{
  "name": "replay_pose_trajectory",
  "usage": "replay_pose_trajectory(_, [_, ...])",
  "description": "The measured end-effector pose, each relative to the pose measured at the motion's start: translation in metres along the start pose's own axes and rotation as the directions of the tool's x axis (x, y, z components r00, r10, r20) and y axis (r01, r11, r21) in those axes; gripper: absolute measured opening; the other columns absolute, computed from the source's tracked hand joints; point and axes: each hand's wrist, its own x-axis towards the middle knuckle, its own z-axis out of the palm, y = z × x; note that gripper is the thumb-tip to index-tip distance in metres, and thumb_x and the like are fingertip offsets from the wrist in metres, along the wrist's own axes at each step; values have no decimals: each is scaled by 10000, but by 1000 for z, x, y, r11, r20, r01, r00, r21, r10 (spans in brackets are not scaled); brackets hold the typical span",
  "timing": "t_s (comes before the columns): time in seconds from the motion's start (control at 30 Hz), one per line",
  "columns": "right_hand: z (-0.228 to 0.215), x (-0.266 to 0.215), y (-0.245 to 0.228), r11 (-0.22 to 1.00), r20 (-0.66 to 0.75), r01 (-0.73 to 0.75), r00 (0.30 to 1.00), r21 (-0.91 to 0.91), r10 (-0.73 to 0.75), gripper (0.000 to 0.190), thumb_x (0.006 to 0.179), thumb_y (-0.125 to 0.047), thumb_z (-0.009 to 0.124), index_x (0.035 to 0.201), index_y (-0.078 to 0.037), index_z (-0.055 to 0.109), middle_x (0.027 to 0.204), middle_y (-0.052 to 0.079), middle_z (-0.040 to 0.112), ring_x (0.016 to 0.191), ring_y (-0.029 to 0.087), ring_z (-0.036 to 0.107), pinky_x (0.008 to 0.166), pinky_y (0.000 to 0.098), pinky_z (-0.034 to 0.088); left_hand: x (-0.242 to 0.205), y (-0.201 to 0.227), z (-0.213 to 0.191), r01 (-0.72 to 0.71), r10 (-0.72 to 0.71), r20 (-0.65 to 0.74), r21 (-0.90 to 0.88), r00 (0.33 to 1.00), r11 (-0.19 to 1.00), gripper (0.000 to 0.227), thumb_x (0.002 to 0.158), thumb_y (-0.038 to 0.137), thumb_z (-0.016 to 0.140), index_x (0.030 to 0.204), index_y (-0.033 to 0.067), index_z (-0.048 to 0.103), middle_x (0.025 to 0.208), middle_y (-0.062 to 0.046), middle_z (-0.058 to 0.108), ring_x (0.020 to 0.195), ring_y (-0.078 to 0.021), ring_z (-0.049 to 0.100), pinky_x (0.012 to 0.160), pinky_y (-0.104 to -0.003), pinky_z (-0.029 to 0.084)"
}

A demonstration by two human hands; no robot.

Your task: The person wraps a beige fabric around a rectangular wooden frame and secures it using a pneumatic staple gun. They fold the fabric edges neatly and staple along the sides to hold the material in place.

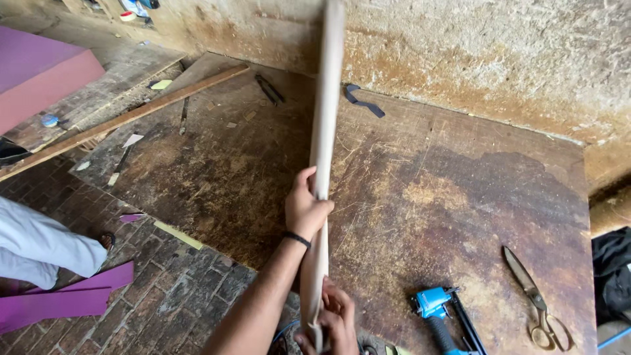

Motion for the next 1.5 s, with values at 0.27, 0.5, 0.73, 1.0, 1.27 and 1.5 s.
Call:
replay_pose_trajectory(0.27, [68,59,-42,969,300,4,951,-247,72,354,808,-200,847,1074,-38,680,1368,227,516,1278,378,586,1012,474,558,70,-79,-72,-376,379,12,-103,925,921,659,739,15,742,1363,122,561,1223,-114,750,1096,-198,737,921,-319,590])
replay_pose_trajectory(0.5, [89,130,-76,576,252,-595,540,-561,803,307,876,-374,751,924,-73,789,630,56,732,519,168,703,497,318,565,40,-135,-108,-231,419,292,-511,860,828,743,940,320,655,1598,99,389,1625,-176,426,1498,-326,423,1229,-455,356])
replay_pose_trajectory(0.73, [73,124,-51,718,462,-599,556,-353,691,266,914,-269,713,760,-53,735,566,64,685,402,116,605,367,269,501,-88,-181,-118,182,233,384,-784,893,594,882,979,635,511,1656,179,177,1497,-194,483,1209,-271,635,926,-414,609])
replay_pose_trajectory(1.0, [125,60,41,571,409,-583,813,578,415,331,1006,-72,658,685,-47,582,580,60,597,426,100,550,364,248,434,-102,-206,-153,338,23,416,-767,909,545,910,1174,649,409,1444,-217,343,980,-207,663,716,-190,706,606,-289,601])
replay_pose_trajectory(1.27, [144,59,63,421,556,-578,809,699,188,356,1002,-89,693,671,-61,564,595,52,601,467,119,581,368,249,442,-167,-164,-169,-56,96,67,-449,993,892,872,998,597,474,1671,147,149,1251,-99,646,1052,-129,662,876,-297,586])
replay_pose_trajectory(1.5, [139,78,49,681,599,-593,752,430,276,289,1000,-131,718,736,-68,618,627,46,611,494,97,564,461,239,446,-184,-165,-169,-195,181,-76,-275,981,941,780,1044,267,647,1687,173,215,1369,-103,638,1206,-177,648,1104,-345,523])
